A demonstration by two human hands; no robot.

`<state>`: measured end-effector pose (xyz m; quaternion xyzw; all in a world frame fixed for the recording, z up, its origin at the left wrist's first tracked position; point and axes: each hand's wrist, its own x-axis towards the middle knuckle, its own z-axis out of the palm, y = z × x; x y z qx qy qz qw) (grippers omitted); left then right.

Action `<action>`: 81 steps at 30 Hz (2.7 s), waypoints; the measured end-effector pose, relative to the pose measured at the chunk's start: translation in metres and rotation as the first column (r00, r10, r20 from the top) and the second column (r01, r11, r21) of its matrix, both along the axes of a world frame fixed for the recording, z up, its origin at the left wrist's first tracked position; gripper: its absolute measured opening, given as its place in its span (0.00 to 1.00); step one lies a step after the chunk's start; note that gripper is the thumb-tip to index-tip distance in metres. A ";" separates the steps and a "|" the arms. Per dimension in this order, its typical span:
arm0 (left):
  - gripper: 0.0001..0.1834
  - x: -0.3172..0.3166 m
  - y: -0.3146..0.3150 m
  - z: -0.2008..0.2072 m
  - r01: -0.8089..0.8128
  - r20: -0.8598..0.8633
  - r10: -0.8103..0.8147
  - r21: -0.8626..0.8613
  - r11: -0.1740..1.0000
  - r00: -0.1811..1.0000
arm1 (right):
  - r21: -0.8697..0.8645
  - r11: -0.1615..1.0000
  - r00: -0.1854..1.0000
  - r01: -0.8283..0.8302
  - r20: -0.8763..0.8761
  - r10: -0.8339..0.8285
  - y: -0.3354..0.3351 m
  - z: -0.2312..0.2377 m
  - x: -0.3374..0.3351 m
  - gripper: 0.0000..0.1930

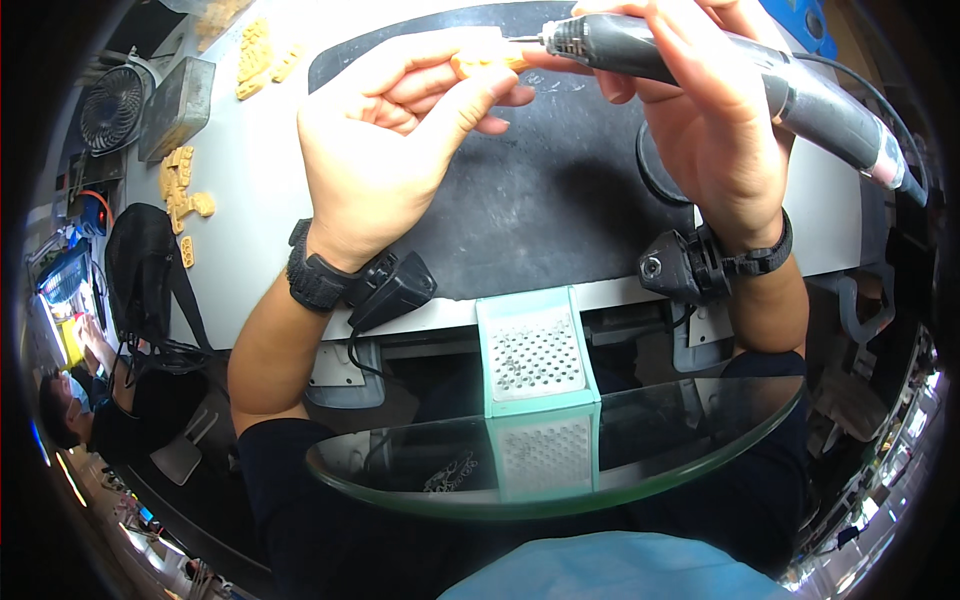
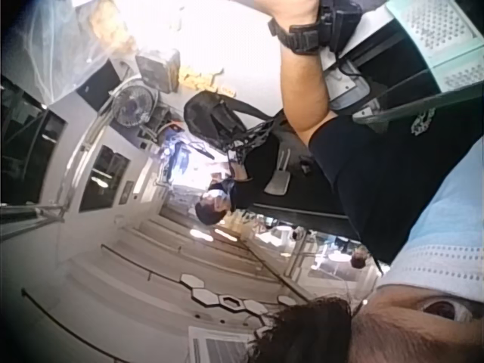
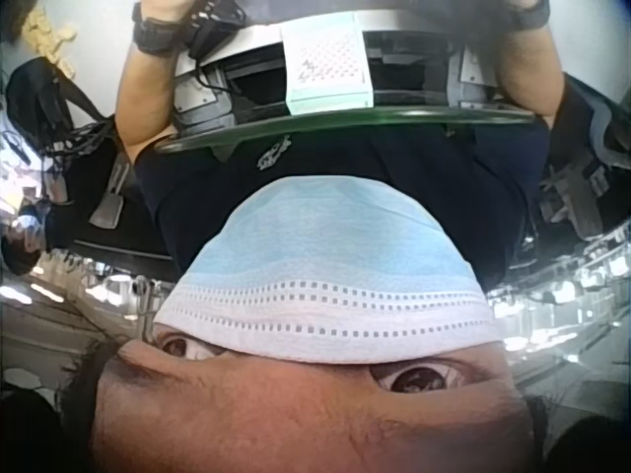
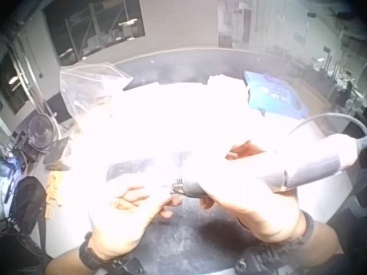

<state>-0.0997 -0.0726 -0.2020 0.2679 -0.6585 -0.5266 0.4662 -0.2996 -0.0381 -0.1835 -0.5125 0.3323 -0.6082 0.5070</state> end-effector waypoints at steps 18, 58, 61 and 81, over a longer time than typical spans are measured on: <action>0.13 0.001 -0.002 0.001 0.059 0.032 -0.060 0.027 0.998 0.998 | -0.341 0.931 0.991 0.130 0.086 -0.107 -0.012 -0.017 -0.015 0.08; 0.14 0.001 -0.001 0.000 0.116 -0.058 -0.114 0.028 0.993 0.992 | -0.352 0.917 0.943 0.190 -0.194 -0.270 -0.005 0.005 -0.009 0.11; 0.13 -0.002 0.000 0.001 0.114 -0.106 -0.108 0.054 0.992 0.989 | -0.509 0.850 0.937 0.136 -0.213 -0.278 -0.012 0.007 -0.012 0.10; 0.12 0.001 0.000 -0.001 0.098 -0.072 -0.096 0.025 0.995 0.993 | -0.213 0.977 0.984 0.014 -0.170 -0.052 -0.005 0.000 -0.016 0.05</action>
